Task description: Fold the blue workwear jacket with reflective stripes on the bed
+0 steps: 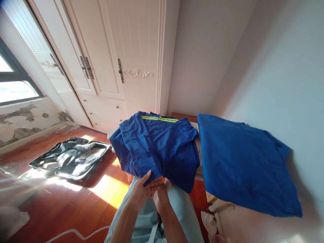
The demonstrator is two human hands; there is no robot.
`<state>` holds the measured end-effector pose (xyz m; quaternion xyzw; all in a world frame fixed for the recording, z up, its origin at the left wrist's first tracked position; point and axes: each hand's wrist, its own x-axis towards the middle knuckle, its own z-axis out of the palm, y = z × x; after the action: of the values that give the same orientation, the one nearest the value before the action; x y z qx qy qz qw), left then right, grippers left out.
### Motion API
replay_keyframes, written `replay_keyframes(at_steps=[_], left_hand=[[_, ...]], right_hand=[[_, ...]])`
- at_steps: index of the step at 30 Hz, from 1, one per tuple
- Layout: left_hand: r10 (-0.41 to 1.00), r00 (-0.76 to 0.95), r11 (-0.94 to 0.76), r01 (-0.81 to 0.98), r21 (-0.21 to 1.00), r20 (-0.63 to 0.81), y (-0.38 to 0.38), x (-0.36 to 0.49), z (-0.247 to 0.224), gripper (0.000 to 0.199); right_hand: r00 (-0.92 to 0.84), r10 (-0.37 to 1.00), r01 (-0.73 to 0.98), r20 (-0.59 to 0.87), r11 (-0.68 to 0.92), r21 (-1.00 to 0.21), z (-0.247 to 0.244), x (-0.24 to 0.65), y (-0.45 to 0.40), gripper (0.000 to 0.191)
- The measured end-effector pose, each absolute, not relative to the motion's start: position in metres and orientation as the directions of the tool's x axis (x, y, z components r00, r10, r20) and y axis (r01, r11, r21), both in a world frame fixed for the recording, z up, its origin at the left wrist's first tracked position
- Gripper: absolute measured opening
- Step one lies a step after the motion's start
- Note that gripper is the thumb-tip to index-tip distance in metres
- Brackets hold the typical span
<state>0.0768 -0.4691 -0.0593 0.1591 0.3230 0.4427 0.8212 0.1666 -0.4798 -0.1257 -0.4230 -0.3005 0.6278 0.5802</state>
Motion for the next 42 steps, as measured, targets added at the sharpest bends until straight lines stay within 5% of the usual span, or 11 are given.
replay_keyframes(at_steps=[3,5,9,12,15,18,26,30,35,42], left_hand=[[0.72,0.49,0.693,-0.467,0.549,-0.492,-0.474,0.074,-0.07,0.051],[0.752,0.412,0.651,-0.339,0.679,-0.514,-0.476,0.064,-0.076,0.059],[0.917,0.059,0.399,-0.117,0.91,-0.395,-0.469,0.043,-0.089,0.057],[0.948,-0.089,0.273,-0.273,0.923,-0.307,-0.46,0.033,-0.101,0.061],[0.96,-0.072,0.205,-0.479,0.854,-0.271,-0.457,0.032,-0.111,0.07],[0.962,-0.054,0.202,-0.525,0.827,-0.269,-0.461,0.036,-0.118,0.073],[0.999,-0.039,0.017,-0.328,0.945,-0.031,-0.476,0.071,-0.139,0.104],[0.958,-0.136,-0.255,-0.006,0.967,0.252,-0.483,0.091,-0.14,0.122],[0.895,-0.3,-0.281,0.197,0.939,0.33,-0.484,0.097,-0.133,0.108],[0.9,-0.387,-0.243,-0.065,0.968,0.2,-0.477,0.08,-0.107,0.061]], right_hand=[[-0.214,0.866,-0.33,-0.452,-0.499,-0.801,-0.13,0.181,-0.495,0.074],[-0.256,0.794,-0.131,-0.551,-0.593,-0.794,-0.128,0.195,-0.503,0.073],[-0.033,0.903,-0.189,-0.428,-0.426,-0.885,-0.105,0.21,-0.502,0.066],[0.117,0.962,-0.27,-0.246,-0.208,-0.94,-0.086,0.204,-0.496,0.067],[0.153,0.979,-0.241,-0.134,-0.095,-0.966,-0.078,0.195,-0.493,0.065],[0.184,0.966,-0.252,-0.179,-0.13,-0.959,-0.079,0.192,-0.495,0.062],[0.339,0.928,-0.367,-0.156,-0.022,-0.93,-0.063,0.191,-0.504,0.1],[0.202,0.969,-0.331,-0.139,-0.066,-0.941,-0.054,0.185,-0.506,0.08],[0.027,0.998,-0.233,-0.06,-0.052,-0.971,-0.045,0.179,-0.509,0.073],[0.023,0.994,-0.017,0.109,0.109,-0.994,-0.04,0.183,-0.51,0.054]])
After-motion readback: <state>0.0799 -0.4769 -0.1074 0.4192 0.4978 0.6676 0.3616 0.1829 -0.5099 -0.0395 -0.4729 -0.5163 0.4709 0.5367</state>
